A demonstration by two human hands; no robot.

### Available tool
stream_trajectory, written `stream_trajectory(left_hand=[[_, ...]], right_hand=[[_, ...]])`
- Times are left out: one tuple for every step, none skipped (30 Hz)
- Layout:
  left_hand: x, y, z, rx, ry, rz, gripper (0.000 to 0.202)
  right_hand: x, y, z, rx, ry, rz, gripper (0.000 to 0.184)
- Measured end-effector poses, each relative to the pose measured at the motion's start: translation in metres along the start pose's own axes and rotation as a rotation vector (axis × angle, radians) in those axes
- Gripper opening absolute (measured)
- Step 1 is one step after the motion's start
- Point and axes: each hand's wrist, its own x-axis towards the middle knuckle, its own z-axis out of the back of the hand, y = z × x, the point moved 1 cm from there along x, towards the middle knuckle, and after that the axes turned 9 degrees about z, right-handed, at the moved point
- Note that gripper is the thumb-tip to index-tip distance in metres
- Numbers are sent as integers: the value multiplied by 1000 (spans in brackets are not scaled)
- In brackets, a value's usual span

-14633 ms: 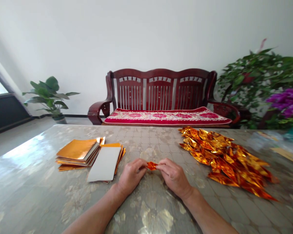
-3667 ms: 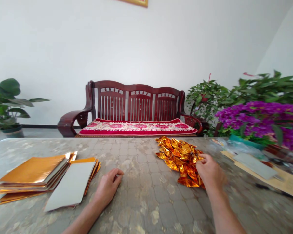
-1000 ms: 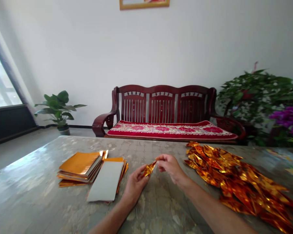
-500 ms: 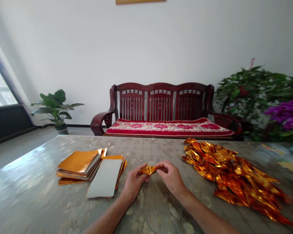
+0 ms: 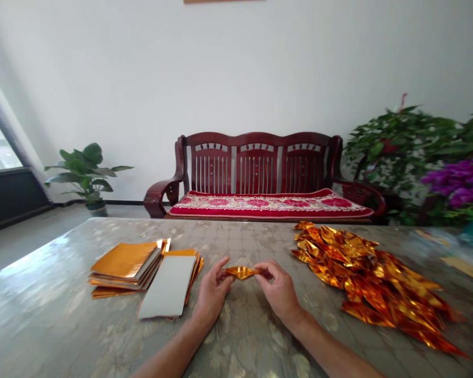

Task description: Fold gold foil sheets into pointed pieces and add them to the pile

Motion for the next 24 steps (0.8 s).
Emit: stream_trajectory(left_hand=[[0, -1, 0, -15, -2, 11, 58], [-1, -2, -1, -28, -6, 22, 56], [-1, -3, -1, -38, -8, 32, 54], [-2, -4, -1, -43, -9, 39, 52], [-2, -5, -1, -45, -8, 43, 50], [-2, -5, -1, -46, -6, 43, 49], [-2, -5, 0, -47, -3, 42, 49], [-2, -5, 0, -47, 0, 40, 49], [-2, -5, 0, -49, 5, 39, 49], [-2, -5, 0, -53, 12, 39, 49], [-1, -5, 0, -61, 18, 41, 50], [-1, -4, 0, -69, 21, 44, 52], [-1, -4, 0, -77, 19, 46, 55], [-1, -3, 0, -84, 10, 47, 59], [0, -3, 0, -86, -4, 47, 62], [0, -2, 0, -81, -20, 45, 64], [0, -1, 0, -72, -36, 44, 65], [1, 0, 0, -60, -46, 42, 65], [1, 1, 1, -45, -51, 40, 64], [1, 1, 1, -29, -54, 38, 63], [1, 1, 1, -13, -56, 35, 62], [1, 1, 1, 0, -59, 33, 61], [0, 0, 1, 13, -63, 32, 59], [0, -1, 1, 22, -66, 33, 58]], right_hand=[[0, 0, 0, 1, 4, -3, 11], [-1, 1, 0, 2, 11, -4, 11], [-1, 1, 0, 3, 19, -5, 11], [-1, 1, 0, 5, 27, -5, 11], [-1, 2, 0, 8, 34, -7, 11], [-1, 2, 1, 16, 38, -13, 11], [-1, 2, 0, 28, 39, -26, 12], [-1, 2, 0, 48, 35, -48, 12], [-1, 1, 0, 71, 27, -76, 12], [0, 1, 0, 93, 15, -106, 12], [0, 0, 0, 109, -2, -131, 12], [1, -1, 0, 114, -21, -145, 13], [1, -1, 1, 107, -41, -145, 12], [2, -2, 2, 88, -62, -132, 12], [3, -2, 3, 62, -80, -110, 12], [3, -3, 5, 32, -95, -83, 11], [4, -3, 6, 3, -106, -56, 10], [4, -4, 8, -23, -113, -31, 9], [5, -5, 9, -46, -118, -9, 9], [6, -5, 11, -65, -121, 10, 8], [6, -6, 12, -82, -123, 26, 8], [7, -7, 13, -100, -124, 41, 9], [7, -8, 15, -118, -125, 58, 10], [8, -9, 16, -136, -125, 76, 10]])
